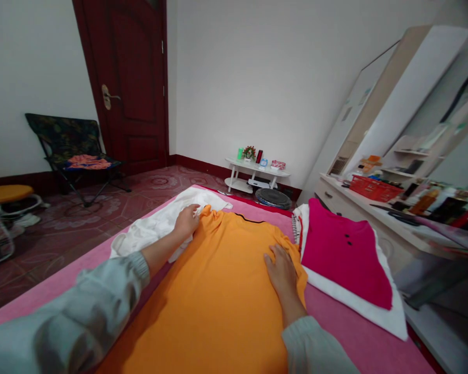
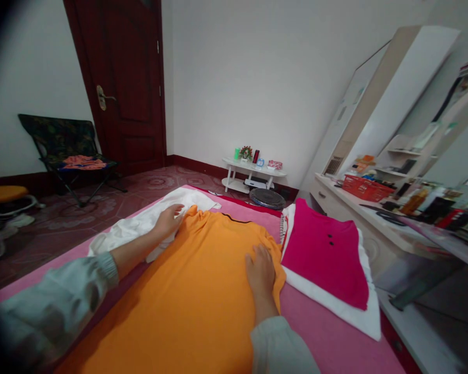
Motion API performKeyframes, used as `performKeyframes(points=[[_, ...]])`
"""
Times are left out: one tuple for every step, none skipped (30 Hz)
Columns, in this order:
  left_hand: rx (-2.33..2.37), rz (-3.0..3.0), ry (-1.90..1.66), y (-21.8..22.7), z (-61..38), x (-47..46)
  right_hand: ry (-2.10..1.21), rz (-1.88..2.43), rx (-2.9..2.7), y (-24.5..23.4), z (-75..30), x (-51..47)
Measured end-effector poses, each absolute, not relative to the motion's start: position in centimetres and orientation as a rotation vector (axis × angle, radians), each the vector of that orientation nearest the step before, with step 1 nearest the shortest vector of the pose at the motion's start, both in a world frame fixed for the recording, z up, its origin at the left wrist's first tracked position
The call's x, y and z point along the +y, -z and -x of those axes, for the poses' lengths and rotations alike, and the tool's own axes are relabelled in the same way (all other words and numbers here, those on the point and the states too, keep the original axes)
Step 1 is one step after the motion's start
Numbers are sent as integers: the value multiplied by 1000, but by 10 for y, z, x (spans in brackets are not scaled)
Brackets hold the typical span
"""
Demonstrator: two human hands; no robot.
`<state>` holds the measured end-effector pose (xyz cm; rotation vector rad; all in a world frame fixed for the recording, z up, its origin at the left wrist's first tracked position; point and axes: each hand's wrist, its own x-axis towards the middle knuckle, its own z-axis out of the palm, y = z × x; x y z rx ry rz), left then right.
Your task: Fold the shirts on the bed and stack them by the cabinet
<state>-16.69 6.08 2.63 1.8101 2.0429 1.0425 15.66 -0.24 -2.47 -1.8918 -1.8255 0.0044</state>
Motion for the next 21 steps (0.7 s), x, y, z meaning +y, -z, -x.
performKeyframes(points=[[2090, -1782, -999, -27, 175, 72, -4, 1892, -1824, 24, -156, -2], [2111, -1766, -949, -26, 180, 82, -4, 1891, -1823, 24, -156, -3], [2130, -1760, -903, -24, 183, 89, -5, 1890, -1822, 24, -156, -3], [2142, -1767, -862, -22, 184, 94, -7, 1890, -1819, 24, -156, -3], [2147, -1786, -831, -19, 182, 97, -8, 1888, -1817, 24, -156, -3], [2149, -1819, -810, -17, 179, 98, -9, 1885, -1815, 24, -155, -3], [2145, -1865, -796, -15, 175, 99, -11, 1882, -1813, 24, -155, -4], [2134, -1921, -785, -13, 171, 99, -13, 1881, -1810, 25, -155, -4], [2116, -1985, -771, -13, 166, 98, -15, 1880, -1807, 25, -155, -4], [2090, -2051, -751, -13, 162, 97, -16, 1881, -1805, 26, -155, -3], [2059, -2115, -725, -15, 158, 97, -15, 1882, -1805, 26, -155, -3], [2028, -2174, -694, -18, 156, 97, -14, 1885, -1803, 26, -155, -3], [2003, -2224, -662, -21, 155, 97, -12, 1886, -1804, 26, -155, -3], [1990, -2263, -639, -26, 156, 98, -11, 1886, -1806, 26, -155, -3], [1989, -2290, -631, -31, 157, 99, -11, 1887, -1807, 25, -155, -3], [2007, -2318, -636, -36, 160, 99, -12, 1888, -1808, 24, -155, -4], [2048, -2362, -635, -42, 164, 100, -13, 1890, -1806, 24, -155, -4], [2101, -2414, -620, -47, 168, 100, -12, 1895, -1804, 23, -154, -4], [2158, -2469, -590, -51, 173, 100, -10, 1900, -1803, 22, -154, -5], [2207, -2521, -547, -54, 176, 100, -5, 1904, -1804, 21, -153, -5], [2248, -2558, -500, -56, 179, 99, -2, 1906, -1805, 21, -153, -5]])
